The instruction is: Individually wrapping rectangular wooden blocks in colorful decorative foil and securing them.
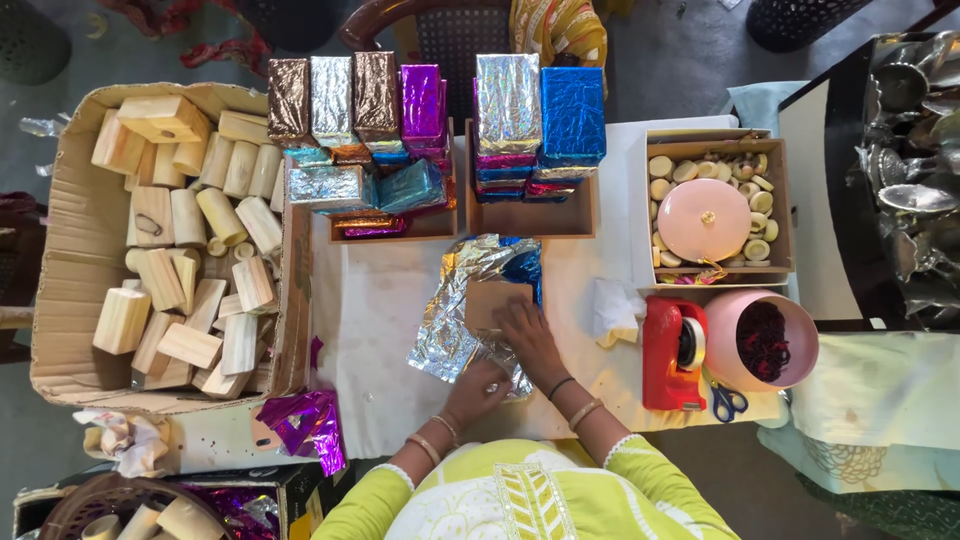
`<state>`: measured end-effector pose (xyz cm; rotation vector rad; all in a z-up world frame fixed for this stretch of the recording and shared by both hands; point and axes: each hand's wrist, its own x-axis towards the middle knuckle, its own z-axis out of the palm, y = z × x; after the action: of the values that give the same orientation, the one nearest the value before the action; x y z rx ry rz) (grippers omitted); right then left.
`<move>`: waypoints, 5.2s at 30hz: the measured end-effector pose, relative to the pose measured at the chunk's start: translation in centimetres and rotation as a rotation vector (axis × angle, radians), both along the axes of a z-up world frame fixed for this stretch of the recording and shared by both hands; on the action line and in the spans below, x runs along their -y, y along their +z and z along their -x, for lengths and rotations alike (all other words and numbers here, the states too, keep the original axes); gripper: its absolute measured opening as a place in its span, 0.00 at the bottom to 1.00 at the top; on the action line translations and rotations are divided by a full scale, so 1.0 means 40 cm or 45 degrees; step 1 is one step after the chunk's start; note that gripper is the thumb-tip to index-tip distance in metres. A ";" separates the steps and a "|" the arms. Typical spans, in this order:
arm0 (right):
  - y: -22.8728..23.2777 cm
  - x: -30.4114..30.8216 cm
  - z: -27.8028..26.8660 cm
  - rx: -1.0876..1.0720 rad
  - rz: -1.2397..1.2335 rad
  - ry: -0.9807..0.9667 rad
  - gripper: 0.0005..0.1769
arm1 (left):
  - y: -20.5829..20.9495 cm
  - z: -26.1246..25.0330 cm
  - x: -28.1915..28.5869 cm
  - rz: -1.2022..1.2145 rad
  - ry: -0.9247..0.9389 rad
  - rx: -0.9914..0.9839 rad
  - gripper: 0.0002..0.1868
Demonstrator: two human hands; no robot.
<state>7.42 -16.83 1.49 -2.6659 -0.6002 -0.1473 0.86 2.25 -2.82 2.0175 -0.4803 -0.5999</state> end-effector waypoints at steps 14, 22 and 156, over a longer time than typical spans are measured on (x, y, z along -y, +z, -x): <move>-0.103 0.146 -0.053 -0.219 -0.283 -0.528 0.22 | 0.240 -0.347 -0.010 -0.599 -0.075 0.396 0.60; 0.015 0.142 -0.062 -0.328 -0.684 -0.654 0.17 | 0.201 -0.332 -0.060 -0.309 0.111 0.345 0.56; 0.020 0.100 0.061 0.089 0.014 0.175 0.13 | 0.145 -0.124 -0.079 -0.487 -0.339 1.083 0.30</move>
<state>4.97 -20.84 2.30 -2.6279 -0.8064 -0.1992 5.83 5.41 2.97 2.5524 -1.2236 0.0677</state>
